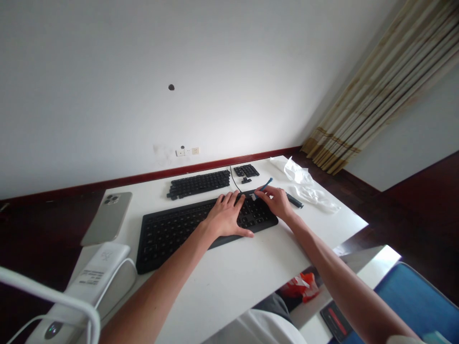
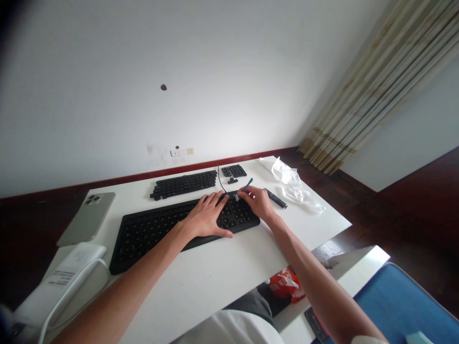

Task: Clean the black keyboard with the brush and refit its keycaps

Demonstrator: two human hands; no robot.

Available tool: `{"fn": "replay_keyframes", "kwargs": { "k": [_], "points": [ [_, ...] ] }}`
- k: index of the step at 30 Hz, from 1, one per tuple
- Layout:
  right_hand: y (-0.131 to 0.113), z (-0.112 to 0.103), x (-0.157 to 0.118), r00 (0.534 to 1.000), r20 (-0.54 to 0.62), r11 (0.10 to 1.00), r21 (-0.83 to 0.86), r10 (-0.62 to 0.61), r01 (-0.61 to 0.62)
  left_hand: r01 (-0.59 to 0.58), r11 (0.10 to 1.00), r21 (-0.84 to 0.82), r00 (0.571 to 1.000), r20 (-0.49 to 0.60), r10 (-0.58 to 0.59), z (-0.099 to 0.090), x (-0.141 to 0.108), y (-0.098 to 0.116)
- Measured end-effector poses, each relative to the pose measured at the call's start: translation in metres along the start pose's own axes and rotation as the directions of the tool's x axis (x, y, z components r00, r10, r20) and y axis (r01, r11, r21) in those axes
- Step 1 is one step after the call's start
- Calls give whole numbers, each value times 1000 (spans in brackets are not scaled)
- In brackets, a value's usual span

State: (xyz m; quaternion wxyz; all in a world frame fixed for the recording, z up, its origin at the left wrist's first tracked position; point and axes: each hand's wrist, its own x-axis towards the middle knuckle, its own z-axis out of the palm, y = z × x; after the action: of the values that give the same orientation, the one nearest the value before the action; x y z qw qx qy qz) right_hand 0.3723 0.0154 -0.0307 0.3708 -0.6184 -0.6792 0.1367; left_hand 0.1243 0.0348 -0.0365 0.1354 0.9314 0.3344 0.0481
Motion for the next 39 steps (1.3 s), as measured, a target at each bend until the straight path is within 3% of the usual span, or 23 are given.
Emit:
{"fn": "replay_keyframes", "kwargs": {
  "k": [4,9,13,17,23,26,30,39],
  "points": [
    [-1,0,0,999,52,1000,-9,-10,11,0,1000,20,1000,5,0,-2,0,1],
    [-3,0,0,1000,-7,1000,14,22,-22,4,1000,26,1000,10,-5,-2,-1,1],
    [-3,0,0,999,39,1000,11,0,-1,3,1000,27,1000,6,-3,-1,-1,0],
    [-2,2,-1,1000,-9,999,33,-2,2,6,1000,23,1000,3,-6,1,0,0],
    [4,2,-1,994,34,994,-25,-104,105,6,1000,12,1000,-1,-6,1,0,-1],
    [4,1,-1,995,-17,995,-41,-97,96,7,1000,10,1000,0,-7,1,0,-1],
    [0,0,-1,996,40,996,-37,-83,85,-3,1000,14,1000,-5,3,1,0,-1],
    [4,1,-1,997,46,998,-18,-65,66,-2,1000,16,1000,-14,2,0,-1,0]
  ]
}}
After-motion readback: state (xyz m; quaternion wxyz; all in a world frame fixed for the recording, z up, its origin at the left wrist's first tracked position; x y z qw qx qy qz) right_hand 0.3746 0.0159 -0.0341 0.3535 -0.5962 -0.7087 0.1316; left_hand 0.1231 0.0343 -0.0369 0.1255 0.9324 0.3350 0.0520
